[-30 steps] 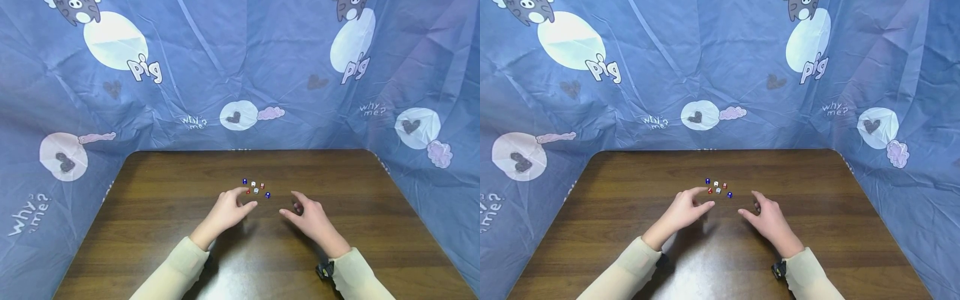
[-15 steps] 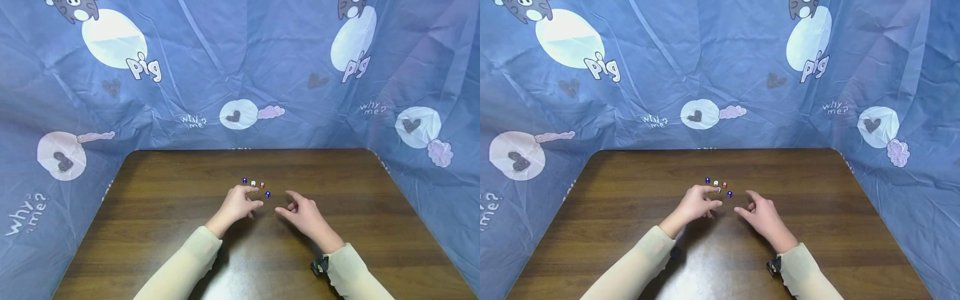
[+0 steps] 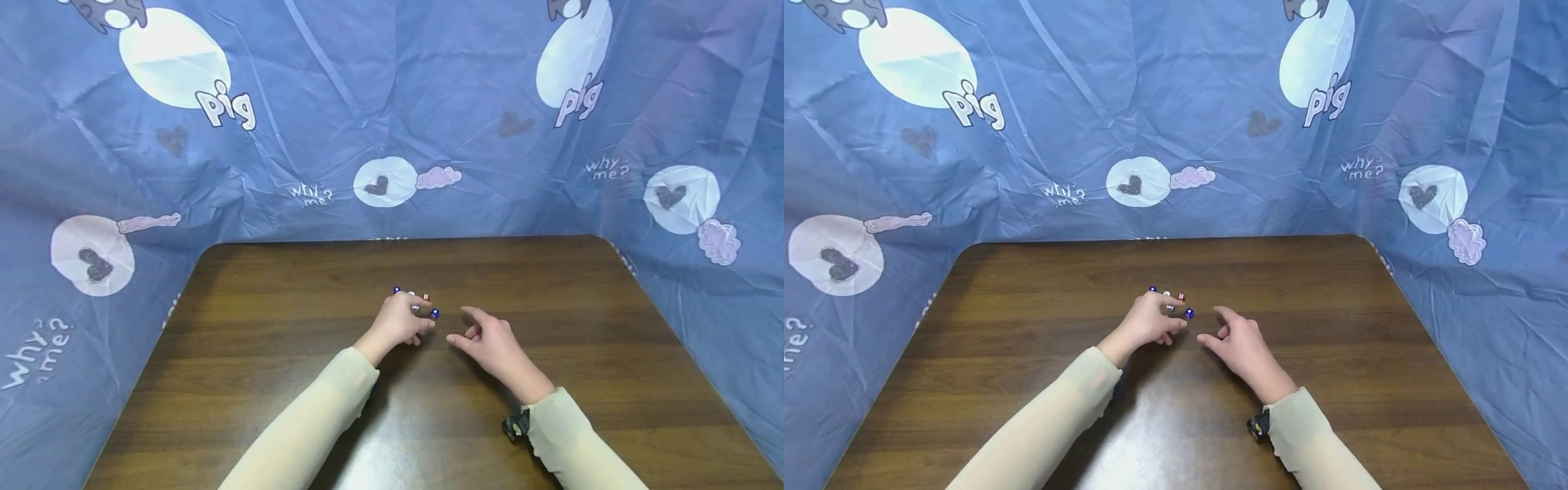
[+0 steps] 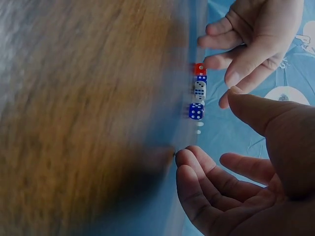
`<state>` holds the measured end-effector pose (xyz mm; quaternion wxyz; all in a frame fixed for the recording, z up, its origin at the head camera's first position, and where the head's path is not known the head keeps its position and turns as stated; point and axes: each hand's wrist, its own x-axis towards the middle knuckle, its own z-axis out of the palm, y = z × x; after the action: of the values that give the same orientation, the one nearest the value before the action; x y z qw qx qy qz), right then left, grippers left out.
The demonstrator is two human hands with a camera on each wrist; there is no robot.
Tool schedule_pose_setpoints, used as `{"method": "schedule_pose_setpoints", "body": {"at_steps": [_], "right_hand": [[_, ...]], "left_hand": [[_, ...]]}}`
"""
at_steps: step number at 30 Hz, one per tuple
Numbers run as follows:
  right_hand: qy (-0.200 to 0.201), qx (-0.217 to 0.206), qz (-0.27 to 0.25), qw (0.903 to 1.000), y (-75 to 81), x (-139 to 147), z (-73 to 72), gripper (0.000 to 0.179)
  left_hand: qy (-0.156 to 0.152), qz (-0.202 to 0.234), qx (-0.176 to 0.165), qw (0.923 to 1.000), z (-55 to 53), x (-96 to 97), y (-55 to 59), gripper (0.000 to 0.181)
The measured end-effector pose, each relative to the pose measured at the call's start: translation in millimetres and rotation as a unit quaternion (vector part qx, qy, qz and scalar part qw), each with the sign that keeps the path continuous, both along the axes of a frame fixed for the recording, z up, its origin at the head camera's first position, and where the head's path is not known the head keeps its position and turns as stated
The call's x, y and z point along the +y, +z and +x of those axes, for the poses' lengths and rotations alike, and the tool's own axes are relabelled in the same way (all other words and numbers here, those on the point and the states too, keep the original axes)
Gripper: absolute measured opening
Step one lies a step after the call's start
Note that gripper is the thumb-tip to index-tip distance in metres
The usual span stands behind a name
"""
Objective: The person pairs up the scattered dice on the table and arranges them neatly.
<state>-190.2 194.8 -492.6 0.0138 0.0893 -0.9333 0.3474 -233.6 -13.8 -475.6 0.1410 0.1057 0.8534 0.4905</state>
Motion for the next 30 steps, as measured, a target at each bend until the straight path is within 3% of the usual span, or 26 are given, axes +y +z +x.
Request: {"method": "schedule_pose_setpoints", "body": {"at_steps": [7,13,20,30], "right_hand": [[0.0,-0.005,0.002,1.0,2.8,-2.6,-4.4,0.066],[-0.008,-0.021,0.006,0.9997,3.9,-1.4,-4.8,0.066],[-0.009,-0.012,0.003,0.9999,-0.9,-0.9,-3.9,0.065],[-0.01,0.007,-0.003,0.9999,2.7,0.6,-0.5,0.064]], "left_hand": [[0.015,-0.008,-0.036,0.9992,-13.3,4.0,2.2,0.045],[0.019,-0.006,-0.063,0.9978,-22.9,6.4,-8.4,0.043],[0.002,-0.012,-0.056,0.9984,-28.2,8.0,-15.6,0.039],[0.004,-0.005,-0.058,0.9983,-33.5,10.1,-19.9,0.033]]}}
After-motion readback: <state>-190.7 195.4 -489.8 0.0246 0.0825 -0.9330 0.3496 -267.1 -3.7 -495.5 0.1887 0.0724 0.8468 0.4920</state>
